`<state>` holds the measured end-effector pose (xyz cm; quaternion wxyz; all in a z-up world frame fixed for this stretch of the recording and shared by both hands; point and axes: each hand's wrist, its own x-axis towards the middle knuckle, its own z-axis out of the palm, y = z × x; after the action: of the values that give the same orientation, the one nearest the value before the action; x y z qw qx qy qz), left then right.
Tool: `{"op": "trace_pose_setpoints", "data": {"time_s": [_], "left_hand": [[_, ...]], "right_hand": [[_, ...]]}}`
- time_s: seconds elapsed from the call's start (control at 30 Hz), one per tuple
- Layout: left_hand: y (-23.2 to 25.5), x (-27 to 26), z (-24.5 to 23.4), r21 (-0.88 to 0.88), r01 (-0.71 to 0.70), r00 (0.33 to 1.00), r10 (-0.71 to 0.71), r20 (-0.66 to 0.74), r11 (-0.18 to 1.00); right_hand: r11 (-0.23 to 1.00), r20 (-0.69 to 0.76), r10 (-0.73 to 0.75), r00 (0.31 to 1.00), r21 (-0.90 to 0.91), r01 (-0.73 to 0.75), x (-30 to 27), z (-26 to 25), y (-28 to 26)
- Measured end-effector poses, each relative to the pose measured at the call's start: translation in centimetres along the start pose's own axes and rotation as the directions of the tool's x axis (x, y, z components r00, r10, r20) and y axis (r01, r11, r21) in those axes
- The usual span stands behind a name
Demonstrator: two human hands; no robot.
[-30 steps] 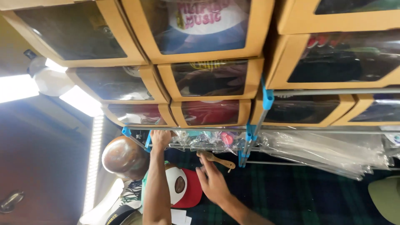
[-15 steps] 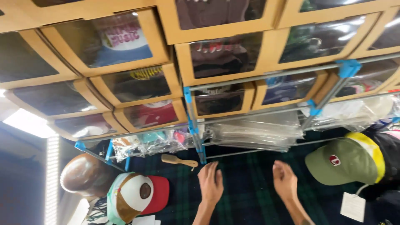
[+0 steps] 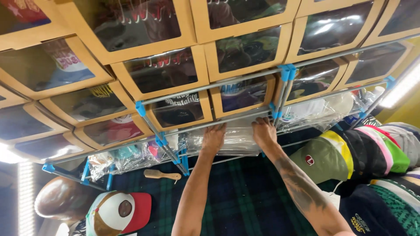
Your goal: The person puts several caps into individual plastic bags and places them on a table or shelf near other caps and storage bins.
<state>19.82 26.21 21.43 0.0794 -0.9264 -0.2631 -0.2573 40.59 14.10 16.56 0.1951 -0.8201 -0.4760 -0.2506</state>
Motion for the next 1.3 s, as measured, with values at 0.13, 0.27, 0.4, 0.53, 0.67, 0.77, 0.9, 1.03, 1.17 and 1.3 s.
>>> {"op": "trace_pose_setpoints", "data": {"time_s": [0.13,0.27,0.4,0.53,0.67,0.77,0.9,1.03,1.17,1.3], "left_hand": [[0.4,0.8,0.9,0.076,-0.01,0.987,0.022,-0.159,0.997],[-0.5,-0.4,0.7,0.065,-0.143,0.926,0.157,-0.343,0.988],[-0.4,-3.6,-0.3,0.003,-0.185,0.912,0.173,-0.372,0.983],[0.8,-4.1,-2.7,0.005,-0.265,0.881,0.244,-0.405,0.964],[2.7,-5.7,-4.5,0.009,-0.302,0.847,0.272,-0.457,0.953],[4.3,-8.4,-6.7,-0.015,-0.283,0.845,0.242,-0.476,0.959],[4.2,-9.8,-9.1,-0.016,-0.212,0.883,0.184,-0.431,0.977],[1.8,-10.0,-5.6,-0.007,-0.128,0.908,0.114,-0.404,0.992],[1.8,-6.8,-8.5,-0.076,-0.13,0.924,0.093,-0.37,0.989],[2.6,-4.8,-8.9,-0.045,-0.187,0.9,0.153,-0.409,0.981]], "right_hand": [[0.942,-0.11,-0.119,0.987,0.302,0.147,0.5,-2.4,-0.9],[0.797,-0.003,-0.127,0.992,0.595,0.104,-0.2,-5.2,-0.7],[0.719,-0.068,-0.221,0.973,0.663,0.21,-2.1,-9.4,-1.6],[0.485,0.28,-0.353,0.893,0.871,-0.082,1.6,-12.1,-3.2],[0.909,0.649,-0.362,0.669,0.405,0.099,6.5,-13.7,-6.6],[0.949,0.696,-0.26,0.669,0.312,0.044,7.8,-4.2,-5.2],[0.925,0.626,-0.34,0.702,0.358,0.129,8.4,-5.9,-5.7],[0.812,0.297,-0.227,0.928,0.584,0.012,1.0,-8.7,-5.6],[0.761,-0.373,0.102,0.922,0.627,0.169,-9.7,-18.4,-9.0],[0.821,-0.255,-0.248,0.935,0.457,0.343,-11.5,-13.6,-10.5]]}}
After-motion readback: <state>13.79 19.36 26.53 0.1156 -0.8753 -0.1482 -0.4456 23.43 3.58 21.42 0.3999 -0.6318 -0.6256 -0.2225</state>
